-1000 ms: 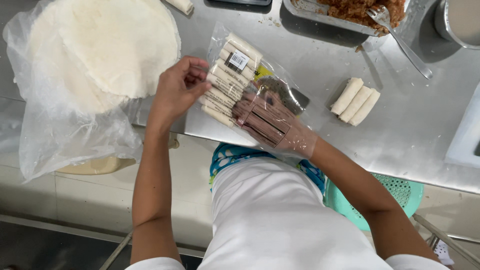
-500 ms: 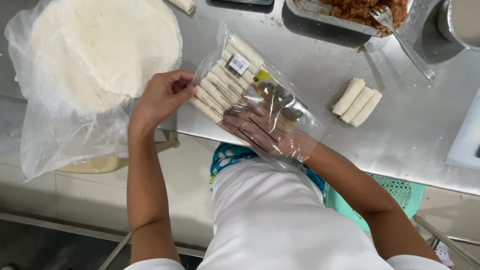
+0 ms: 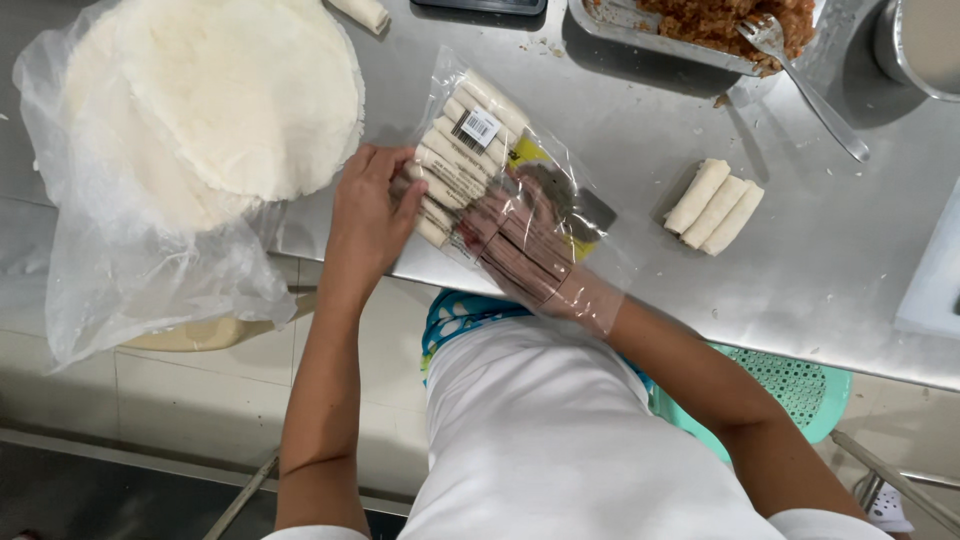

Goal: The person packages several pre-rolled spring rolls into a plastic bag by hand on a stainless steel work surface.

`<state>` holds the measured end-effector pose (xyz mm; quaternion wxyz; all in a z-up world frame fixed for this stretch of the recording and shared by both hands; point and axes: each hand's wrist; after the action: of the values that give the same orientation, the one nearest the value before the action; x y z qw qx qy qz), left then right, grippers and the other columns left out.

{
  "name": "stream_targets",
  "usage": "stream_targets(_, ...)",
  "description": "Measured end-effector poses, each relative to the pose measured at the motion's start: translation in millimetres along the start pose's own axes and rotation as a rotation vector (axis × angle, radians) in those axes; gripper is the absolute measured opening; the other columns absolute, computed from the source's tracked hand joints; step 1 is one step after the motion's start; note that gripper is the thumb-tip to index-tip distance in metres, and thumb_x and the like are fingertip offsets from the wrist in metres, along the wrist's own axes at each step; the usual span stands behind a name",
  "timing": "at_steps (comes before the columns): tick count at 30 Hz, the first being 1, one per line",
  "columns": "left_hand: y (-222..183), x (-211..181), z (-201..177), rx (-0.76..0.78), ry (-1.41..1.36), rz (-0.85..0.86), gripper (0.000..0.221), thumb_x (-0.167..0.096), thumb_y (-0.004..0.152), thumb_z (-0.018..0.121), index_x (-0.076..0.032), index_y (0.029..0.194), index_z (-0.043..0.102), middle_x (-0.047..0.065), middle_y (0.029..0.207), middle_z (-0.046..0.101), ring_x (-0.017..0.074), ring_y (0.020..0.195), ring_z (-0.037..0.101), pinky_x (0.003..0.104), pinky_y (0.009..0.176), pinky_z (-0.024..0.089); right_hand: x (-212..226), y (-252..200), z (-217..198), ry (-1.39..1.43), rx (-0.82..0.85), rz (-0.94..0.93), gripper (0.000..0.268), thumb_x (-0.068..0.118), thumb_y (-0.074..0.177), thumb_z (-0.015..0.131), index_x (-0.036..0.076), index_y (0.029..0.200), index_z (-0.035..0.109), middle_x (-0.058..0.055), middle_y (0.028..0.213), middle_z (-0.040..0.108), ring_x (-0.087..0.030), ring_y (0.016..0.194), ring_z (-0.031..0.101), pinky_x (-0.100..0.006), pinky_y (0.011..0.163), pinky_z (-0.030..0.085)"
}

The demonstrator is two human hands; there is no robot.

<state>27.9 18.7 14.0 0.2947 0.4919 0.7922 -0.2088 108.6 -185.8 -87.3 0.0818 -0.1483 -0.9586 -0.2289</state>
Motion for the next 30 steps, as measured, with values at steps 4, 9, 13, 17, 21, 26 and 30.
stream_targets(4, 0.2, -22.0, -4.5, 0.008, -0.008, -0.064, 0.041, 0.003, 0.095, 0.068, 0.005, 0.136, 0.062, 0.026, 0.114, 0.063, 0.0379, 0.104, 0.065, 0.045, 0.088, 0.055, -19.6, -26.3, 27.8, 0.036, -0.171, -0.164, 0.051, 0.038, 0.101, 0.068, 0.011, 0.144, 0.061, -0.017, 0.143, 0.061, -0.037, 0.132, 0.059, -0.058, 0.114, 0.043)
stream_targets(9, -2.4, -17.6, -13.0, 0.015, -0.185, -0.011, 0.035, 0.000, 0.099, 0.068, 0.004, 0.134, 0.065, 0.027, 0.112, 0.066, 0.0437, 0.105, 0.067, 0.047, 0.086, 0.056, 7.6, 11.9, -54.1, 0.245, 0.120, -0.020, 0.049, 0.026, 0.114, 0.044, -0.002, 0.155, 0.045, -0.012, 0.151, 0.056, -0.025, 0.148, 0.040, -0.036, 0.127, 0.023)
stream_targets(13, -5.4, -21.7, -10.0, 0.134, -0.033, -0.065, 0.045, -0.002, 0.097, 0.071, -0.002, 0.140, 0.063, 0.024, 0.123, 0.063, 0.0413, 0.118, 0.062, 0.047, 0.095, 0.053, -14.1, 3.4, -24.9, 0.217, 0.092, -0.063, 0.042, 0.031, 0.111, 0.049, 0.007, 0.145, 0.053, -0.007, 0.142, 0.061, -0.023, 0.139, 0.049, -0.037, 0.120, 0.033)
stream_targets(17, -17.6, -2.2, 15.9, -0.043, 0.013, 0.143, 0.047, -0.008, 0.104, 0.061, -0.011, 0.150, 0.054, 0.020, 0.132, 0.057, 0.0365, 0.119, 0.055, 0.048, 0.100, 0.047, -15.8, 17.7, -51.9, 0.637, 0.141, -0.019, 0.041, 0.039, 0.110, 0.047, 0.019, 0.145, 0.052, 0.002, 0.146, 0.055, -0.019, 0.138, 0.053, -0.041, 0.121, 0.039)
stream_targets(21, -29.4, 7.8, 46.5, -0.054, 0.110, 0.167, 0.059, -0.047, 0.113, 0.027, -0.018, 0.164, 0.027, 0.019, 0.165, 0.029, 0.0453, 0.149, 0.027, 0.067, 0.120, 0.026, -14.5, 27.9, -66.0, 1.018, 0.221, 0.047, 0.048, 0.035, 0.114, 0.037, 0.016, 0.158, 0.038, 0.003, 0.162, 0.042, -0.017, 0.150, 0.043, -0.041, 0.133, 0.029)
stream_targets(26, -33.7, 23.7, 63.4, -0.065, 0.336, 0.263, 0.058, -0.041, 0.115, 0.025, -0.019, 0.168, 0.023, 0.009, 0.174, 0.015, 0.0377, 0.159, 0.009, 0.053, 0.124, 0.015, -15.2, 28.7, -64.5, 0.847, 0.226, -0.063, 0.047, 0.028, 0.114, 0.036, 0.012, 0.158, 0.038, 0.001, 0.161, 0.044, -0.018, 0.150, 0.041, -0.038, 0.132, 0.028)
stream_targets(30, -27.4, 9.1, 37.9, 0.119, 0.155, 0.111, 0.062, -0.043, 0.109, 0.028, -0.018, 0.166, 0.025, 0.015, 0.170, 0.026, 0.0413, 0.156, 0.021, 0.063, 0.124, 0.015, -15.0, 29.5, -63.0, 0.675, 0.230, -0.175, 0.047, 0.022, 0.114, 0.036, 0.008, 0.158, 0.038, -0.001, 0.159, 0.045, -0.019, 0.150, 0.040, -0.035, 0.131, 0.027)
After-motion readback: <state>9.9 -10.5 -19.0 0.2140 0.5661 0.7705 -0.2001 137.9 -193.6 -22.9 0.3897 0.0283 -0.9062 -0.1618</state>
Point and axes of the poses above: each hand's wrist, its own y-axis towards the middle knuckle, its own z-axis out of the palm, x = y × z
